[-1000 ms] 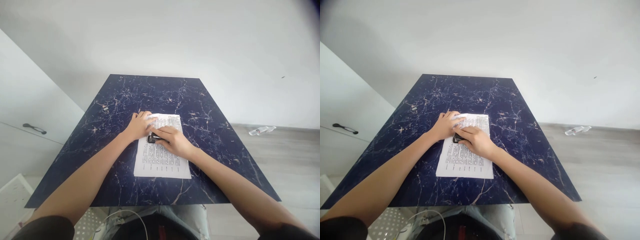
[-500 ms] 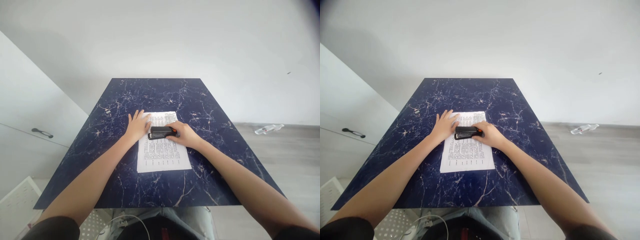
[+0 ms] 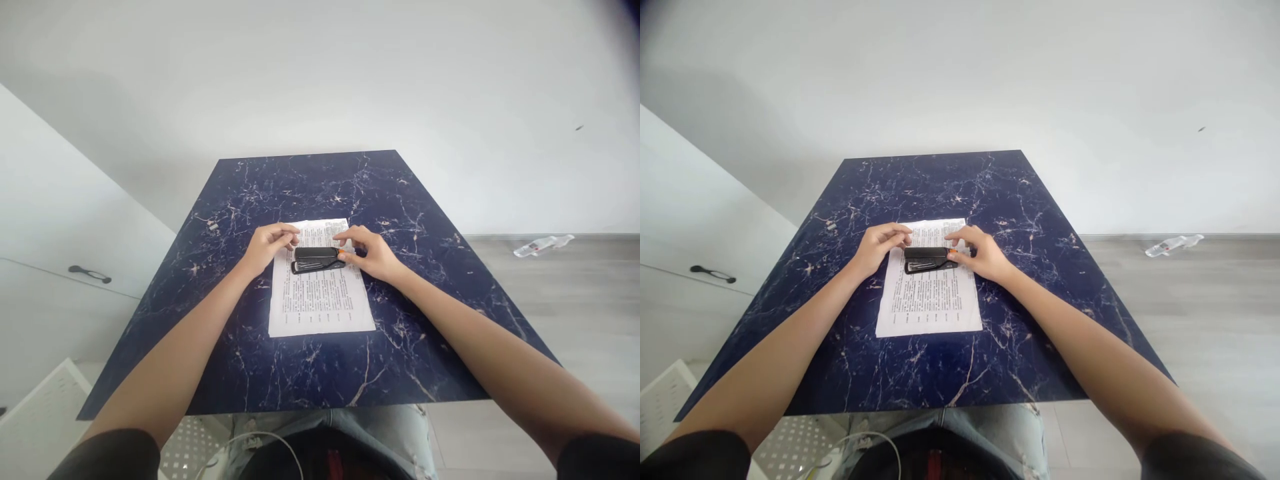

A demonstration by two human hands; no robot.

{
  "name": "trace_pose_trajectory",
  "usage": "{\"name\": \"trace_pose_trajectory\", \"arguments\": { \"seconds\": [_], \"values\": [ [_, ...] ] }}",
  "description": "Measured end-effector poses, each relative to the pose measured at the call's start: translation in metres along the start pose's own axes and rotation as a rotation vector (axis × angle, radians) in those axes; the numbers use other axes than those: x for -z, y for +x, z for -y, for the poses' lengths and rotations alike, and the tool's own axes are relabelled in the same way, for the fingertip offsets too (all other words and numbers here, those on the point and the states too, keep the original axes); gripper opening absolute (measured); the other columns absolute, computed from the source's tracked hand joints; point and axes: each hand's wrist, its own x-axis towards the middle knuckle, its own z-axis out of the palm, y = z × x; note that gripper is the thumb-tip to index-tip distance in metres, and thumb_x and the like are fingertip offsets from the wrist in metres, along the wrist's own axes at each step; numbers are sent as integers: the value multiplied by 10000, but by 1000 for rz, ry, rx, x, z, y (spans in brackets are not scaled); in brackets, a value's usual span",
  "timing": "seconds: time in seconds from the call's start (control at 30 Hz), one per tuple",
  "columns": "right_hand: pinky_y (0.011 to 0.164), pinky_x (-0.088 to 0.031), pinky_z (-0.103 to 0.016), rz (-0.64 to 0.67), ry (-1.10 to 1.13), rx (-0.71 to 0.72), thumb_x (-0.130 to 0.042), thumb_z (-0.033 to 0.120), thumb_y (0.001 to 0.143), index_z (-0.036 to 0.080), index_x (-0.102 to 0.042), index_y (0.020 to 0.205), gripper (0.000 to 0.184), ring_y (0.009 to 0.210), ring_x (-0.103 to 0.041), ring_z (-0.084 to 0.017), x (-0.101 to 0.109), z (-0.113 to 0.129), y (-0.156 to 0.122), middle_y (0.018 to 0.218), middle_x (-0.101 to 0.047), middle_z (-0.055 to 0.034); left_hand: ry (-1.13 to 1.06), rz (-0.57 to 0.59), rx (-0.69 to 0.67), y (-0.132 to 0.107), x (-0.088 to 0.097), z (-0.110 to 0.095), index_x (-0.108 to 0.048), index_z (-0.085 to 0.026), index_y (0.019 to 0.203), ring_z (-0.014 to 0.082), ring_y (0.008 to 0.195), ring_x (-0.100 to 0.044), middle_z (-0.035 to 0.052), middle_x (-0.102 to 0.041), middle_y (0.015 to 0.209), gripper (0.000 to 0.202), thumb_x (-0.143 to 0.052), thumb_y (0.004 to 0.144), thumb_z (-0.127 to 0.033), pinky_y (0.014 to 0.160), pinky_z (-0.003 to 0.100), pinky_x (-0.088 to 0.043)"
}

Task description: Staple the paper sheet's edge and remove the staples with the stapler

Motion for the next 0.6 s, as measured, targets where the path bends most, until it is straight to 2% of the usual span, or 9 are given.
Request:
{"name": "trace_pose_trajectory", "arguments": {
  "seconds": [0.1, 0.23, 0.4, 0.6],
  "values": [
    [651, -465, -370, -12, 198, -129, -752, 417, 945, 293, -807, 1011, 151, 731, -577, -173, 6, -4, -2, 1000, -735, -39, -176, 40, 57, 2, 8, 5, -812, -200, 1013, 186, 873, -712, 70, -768, 943, 190, -815, 869, -324, 808, 344, -606],
    [692, -480, -379, 9, 356, -179, -804, 371, 906, 329, -837, 964, 78, 788, -617, -179, 6, -6, -4, 1001, -748, -28, -300, 34, 106, 4, 11, 11, -825, -214, 1014, 170, 873, -680, 61, -737, 922, 200, -824, 870, -352, 757, 295, -574],
    [658, -459, -368, 16, 403, -184, -818, 316, 883, 335, -845, 936, 62, 748, -586, -159, 4, -6, -4, 1006, -738, -25, -386, 16, 161, 6, 12, 15, -834, -221, 1015, 146, 845, -648, 57, -709, 921, 169, -791, 906, -343, 767, 279, -529],
    [611, -426, -362, 5, 345, -160, -817, 271, 860, 320, -840, 909, 74, 696, -536, -143, 5, -4, -4, 1019, -729, -30, -388, 17, 172, 5, 12, 15, -831, -218, 991, 142, 819, -629, 53, -703, 907, 133, -786, 905, -308, 784, 296, -506]
  ]
}}
